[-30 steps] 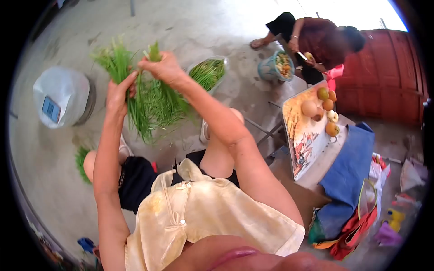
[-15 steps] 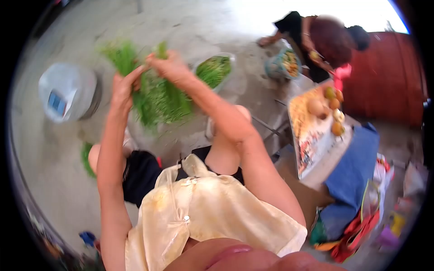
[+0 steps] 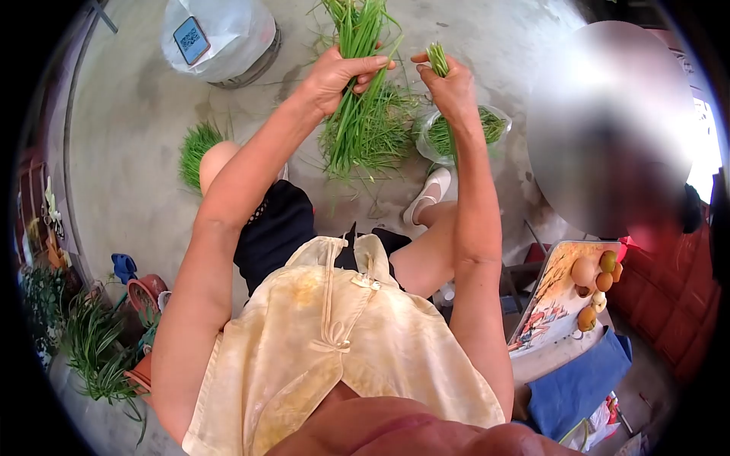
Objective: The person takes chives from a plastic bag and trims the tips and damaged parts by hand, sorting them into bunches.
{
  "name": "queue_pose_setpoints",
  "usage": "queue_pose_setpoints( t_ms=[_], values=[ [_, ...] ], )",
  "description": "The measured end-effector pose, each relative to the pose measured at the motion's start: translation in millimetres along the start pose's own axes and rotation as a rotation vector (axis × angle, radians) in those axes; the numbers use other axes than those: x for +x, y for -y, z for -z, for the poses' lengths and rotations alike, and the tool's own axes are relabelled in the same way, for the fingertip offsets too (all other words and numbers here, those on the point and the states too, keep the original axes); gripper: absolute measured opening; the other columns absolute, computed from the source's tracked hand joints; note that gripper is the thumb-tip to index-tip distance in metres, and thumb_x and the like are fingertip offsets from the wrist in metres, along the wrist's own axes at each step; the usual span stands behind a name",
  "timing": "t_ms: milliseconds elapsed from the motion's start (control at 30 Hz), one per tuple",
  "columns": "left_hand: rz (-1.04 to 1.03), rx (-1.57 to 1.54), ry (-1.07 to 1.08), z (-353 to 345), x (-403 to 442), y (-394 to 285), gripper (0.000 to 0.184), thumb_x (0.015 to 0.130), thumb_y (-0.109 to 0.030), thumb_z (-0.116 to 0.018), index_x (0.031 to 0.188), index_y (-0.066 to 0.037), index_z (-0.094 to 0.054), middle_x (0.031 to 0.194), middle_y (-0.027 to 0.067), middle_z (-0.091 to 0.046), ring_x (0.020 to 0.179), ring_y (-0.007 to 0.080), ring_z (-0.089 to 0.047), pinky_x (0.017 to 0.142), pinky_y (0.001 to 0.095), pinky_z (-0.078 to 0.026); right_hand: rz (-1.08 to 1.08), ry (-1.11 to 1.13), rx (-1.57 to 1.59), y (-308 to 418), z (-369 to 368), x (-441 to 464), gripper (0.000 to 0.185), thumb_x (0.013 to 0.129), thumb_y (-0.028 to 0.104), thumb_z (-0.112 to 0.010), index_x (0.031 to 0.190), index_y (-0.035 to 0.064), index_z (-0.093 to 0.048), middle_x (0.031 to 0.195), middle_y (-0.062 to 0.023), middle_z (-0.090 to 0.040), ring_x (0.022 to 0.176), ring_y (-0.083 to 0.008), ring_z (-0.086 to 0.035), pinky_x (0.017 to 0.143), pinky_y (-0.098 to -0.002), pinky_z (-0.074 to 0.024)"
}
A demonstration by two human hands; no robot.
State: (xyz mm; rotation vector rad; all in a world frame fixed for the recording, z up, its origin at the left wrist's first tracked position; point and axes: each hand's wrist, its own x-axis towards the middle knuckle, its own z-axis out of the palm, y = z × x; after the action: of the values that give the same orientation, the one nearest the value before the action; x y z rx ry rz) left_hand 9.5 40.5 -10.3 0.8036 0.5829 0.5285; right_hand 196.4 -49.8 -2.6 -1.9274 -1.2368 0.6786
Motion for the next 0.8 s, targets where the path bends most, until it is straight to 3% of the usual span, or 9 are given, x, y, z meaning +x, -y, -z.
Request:
queue_pose_setpoints(
  t_ms=[100,200,300,400,533,567,667,800],
  values=[
    [-0.003,0.004,-0.006,-0.1,1.6,3.4,0.031,0.083,-0.008,-0.068,0.109,-0.003,-0.051,0.090,0.0128,-0.065,0.053,0.0039,-0.042,0.043,0.0181,-0.035,-0.013,-0.082,0.167,-0.6,-6.4,-0.9,0.027,0.081,0.024,-0.070,0.094,0.0014,-0.067,0.065,-0.0066,-0.061,0.060,-0.0131,-0.053,0.059,-0.0319,-0.0450],
    [-0.005,0.018,-0.017,-0.5,2.4,5.9,0.028,0.082,-0.009,-0.068,0.105,-0.004,-0.053,0.088,0.0117,-0.065,0.053,0.0040,-0.042,0.043,0.0184,-0.034,-0.055,-0.070,0.128,6.3,-2.9,-1.8,0.024,0.081,0.022,-0.070,0.095,0.0024,-0.068,0.066,-0.0032,-0.061,0.059,-0.0101,-0.051,0.056,-0.0289,-0.0431],
    [-0.011,0.043,-0.025,-1.1,3.6,7.8,0.027,0.082,-0.009,-0.069,0.104,-0.004,-0.054,0.087,0.0101,-0.066,0.053,0.0046,-0.042,0.044,0.0192,-0.034,-0.028,-0.015,0.397,5.2,-5.9,-0.9,0.021,0.081,0.020,-0.070,0.094,0.0043,-0.068,0.067,0.0014,-0.061,0.058,-0.0058,-0.048,0.053,-0.0239,-0.0388],
    [-0.009,0.078,0.013,-1.1,3.6,13.5,0.031,0.081,-0.010,-0.069,0.107,-0.003,-0.054,0.088,0.0091,-0.066,0.054,0.0056,-0.044,0.046,0.0202,-0.035,-0.201,0.124,0.646,22.2,-12.8,-9.5,0.018,0.081,0.018,-0.070,0.095,0.0064,-0.067,0.068,0.0044,-0.059,0.057,-0.0031,-0.044,0.051,-0.0201,-0.0340],
    [0.027,0.069,0.045,-7.8,-0.8,10.8,0.038,0.081,-0.011,-0.069,0.114,-0.002,-0.050,0.089,0.0089,-0.066,0.056,0.0070,-0.045,0.048,0.0210,-0.036,-0.140,0.036,0.736,11.2,-13.1,-3.6,0.017,0.085,0.024,-0.064,0.081,0.0074,-0.061,0.065,0.0031,-0.055,0.057,-0.0065,-0.048,0.051,-0.0224,-0.0355],
    [0.027,0.087,0.050,-7.5,-1.1,10.7,0.040,0.081,-0.011,-0.069,0.115,-0.002,-0.050,0.089,0.0089,-0.066,0.056,0.0071,-0.046,0.048,0.0211,-0.037,-0.158,-0.099,0.764,12.6,-7.4,-3.0,0.021,0.086,0.027,-0.060,0.076,0.0081,-0.057,0.064,0.0016,-0.052,0.056,-0.0094,-0.048,0.051,-0.0242,-0.0363],
    [0.032,0.131,0.067,-6.0,-1.1,12.4,0.043,0.081,-0.011,-0.070,0.117,-0.001,-0.048,0.088,0.0088,-0.066,0.058,0.0075,-0.047,0.048,0.0213,-0.037,-0.105,-0.030,0.983,9.4,12.8,6.2,0.020,0.086,0.026,-0.057,0.077,0.0085,-0.055,0.063,0.0004,-0.051,0.054,-0.0111,-0.047,0.051,-0.0247,-0.0361],
    [0.068,0.167,0.092,-5.8,-0.7,18.6,0.045,0.080,-0.012,-0.070,0.117,-0.001,-0.048,0.089,0.0089,-0.065,0.059,0.0078,-0.047,0.049,0.0217,-0.038,-0.073,0.015,1.146,6.2,8.0,6.2,0.019,0.087,0.017,-0.063,0.073,0.0084,-0.052,0.059,0.0019,-0.049,0.048,-0.0076,-0.042,0.044,-0.0239,-0.0297]
  ],
)
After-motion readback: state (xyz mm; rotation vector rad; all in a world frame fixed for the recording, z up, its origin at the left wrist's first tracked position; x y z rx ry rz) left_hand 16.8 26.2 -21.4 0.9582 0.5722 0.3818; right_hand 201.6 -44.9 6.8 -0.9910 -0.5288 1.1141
